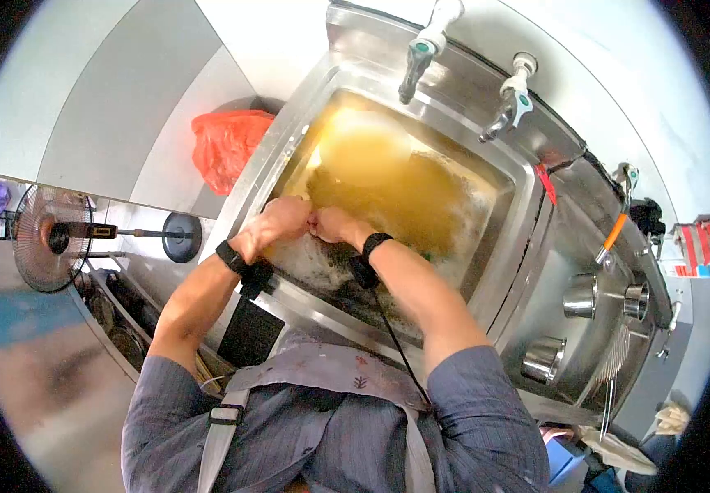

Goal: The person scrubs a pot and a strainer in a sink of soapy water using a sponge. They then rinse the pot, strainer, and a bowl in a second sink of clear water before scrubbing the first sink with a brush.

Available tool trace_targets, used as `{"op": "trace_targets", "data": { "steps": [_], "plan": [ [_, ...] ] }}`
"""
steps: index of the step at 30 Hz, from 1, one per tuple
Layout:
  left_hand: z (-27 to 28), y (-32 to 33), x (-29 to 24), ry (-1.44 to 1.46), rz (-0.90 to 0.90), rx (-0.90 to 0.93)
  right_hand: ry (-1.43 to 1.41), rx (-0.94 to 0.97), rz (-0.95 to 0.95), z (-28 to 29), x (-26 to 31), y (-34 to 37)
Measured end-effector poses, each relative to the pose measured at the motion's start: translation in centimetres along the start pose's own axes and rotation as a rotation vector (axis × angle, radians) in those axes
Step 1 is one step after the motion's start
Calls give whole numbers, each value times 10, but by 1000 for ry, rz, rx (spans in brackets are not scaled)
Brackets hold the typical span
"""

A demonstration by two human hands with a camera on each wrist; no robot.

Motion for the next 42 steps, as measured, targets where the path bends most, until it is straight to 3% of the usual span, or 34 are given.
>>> {"op": "trace_targets", "data": {
  "steps": [3, 4, 6, 7, 8, 10, 11, 13, 14, 16, 17, 18, 19, 22, 23, 24, 26, 28, 30, 31, 32, 34, 35, 37, 40, 42],
  "plan": [
    [9, 6, -2, 62, 66, -37, -475, -244, 87, 34, -3, 31],
    [6, 6, -3, 64, 60, -35, -354, -344, 67, 50, -15, 39],
    [-4, -13, 1, 141, -31, -152, -699, -484, 56, 71, -48, 56],
    [-18, -28, 4, 211, -85, -78, -841, -544, -15, 77, -64, 69],
    [-37, -51, 16, 208, -102, -76, -829, -602, -106, 86, -73, 89],
    [-89, -90, 14, -302, -440, 201, -793, -749, -226, 83, -99, 118],
    [-54, -68, 6, 111, -176, 178, -793, -765, -242, 74, -112, 129],
    [-67, -71, 6, 158, -133, 278, -554, -828, -482, 60, -138, 154],
    [-76, -76, 5, 134, -148, 323, -553, -837, -489, 63, -143, 165],
    [-95, -87, 2, 147, -195, 385, -215, -389, -632, 51, -149, 176],
    [-96, -86, -5, 200, -234, 404, -218, -392, -638, 45, -155, 181],
    [-91, -78, -12, 667, -303, 380, -35, -188, -632, 32, -158, 179],
    [-99, -90, -26, 80, -274, 488, 145, 15, -619, 20, -163, 179],
    [-53, -54, -88, -64, -202, 700, 320, 116, -559, 21, -128, 209],
    [-45, -44, -99, -17, -154, 914, 317, 114, -560, 8, -120, 210],
    [-54, -46, -103, -20, -153, 910, 427, 82, -568, -4, -114, 208],
    [-71, -35, -114, 350, 33, 942, 545, 42, -577, -5, -110, 203],
    [-68, -33, -122, 370, -54, 999, 437, 199, -422, -13, -105, 197],
    [-82, -33, -120, 288, 42, 1060, 332, 158, -488, 9, -108, 206],
    [-87, -39, -117, 392, -28, 879, 232, 117, -552, 23, -111, 213],
    [-84, -44, -115, 389, -29, 876, 232, 114, -553, 31, -113, 218],
    [-50, -71, -121, 119, -383, 546, 209, -89, -597, 53, -121, 229],
    [-40, -68, -120, 115, -384, 541, 212, -94, -599, 53, -125, 234],
    [-2, -64, -104, 563, -82, 313, 83, -410, -508, 68, -125, 244],
    [0, -89, -74, 611, -50, 132, 80, -579, -553, 82, -104, 266],
    [6, -84, -73, 726, -59, 114, 109, -633, -602, 84, -87, 274]
  ]
}}
Point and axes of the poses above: each hand's wrist, its own y-axis away from the middle knuckle, its own z-axis out of the back of the hand, x = y × z, the point moved 6 cm from there along -y, towards the middle knuckle, and after that the axes turned 4 degrees about -z, right-handed, at the moved point
